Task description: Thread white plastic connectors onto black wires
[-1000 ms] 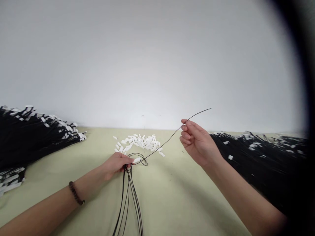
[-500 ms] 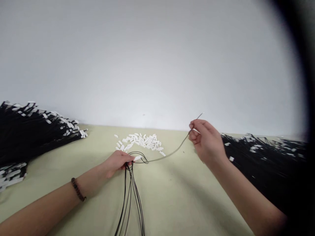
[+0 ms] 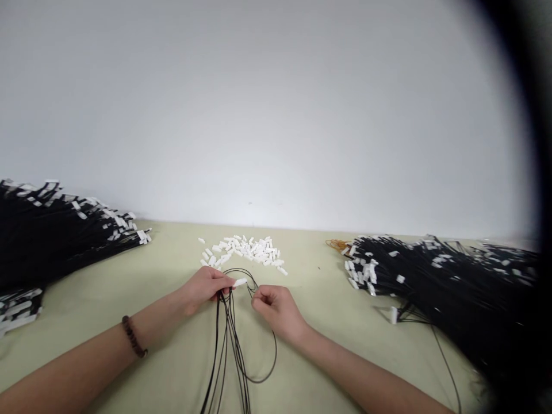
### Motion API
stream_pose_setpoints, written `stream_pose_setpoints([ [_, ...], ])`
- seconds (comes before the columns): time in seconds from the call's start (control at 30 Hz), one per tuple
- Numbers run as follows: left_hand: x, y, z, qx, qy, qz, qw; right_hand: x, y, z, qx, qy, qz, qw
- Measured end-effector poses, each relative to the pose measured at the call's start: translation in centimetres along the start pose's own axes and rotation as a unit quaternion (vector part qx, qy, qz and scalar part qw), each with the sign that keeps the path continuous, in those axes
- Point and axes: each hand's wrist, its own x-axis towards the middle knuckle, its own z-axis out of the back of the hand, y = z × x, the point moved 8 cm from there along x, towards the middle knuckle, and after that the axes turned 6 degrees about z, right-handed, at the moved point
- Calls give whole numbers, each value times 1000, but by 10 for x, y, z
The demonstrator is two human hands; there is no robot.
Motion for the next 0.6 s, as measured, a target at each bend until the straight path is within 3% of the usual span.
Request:
stream_pose_setpoints([
  [0.6,-2,-2,-2,21,4,-11,1000,0,4,-2,-43,26,16,999],
])
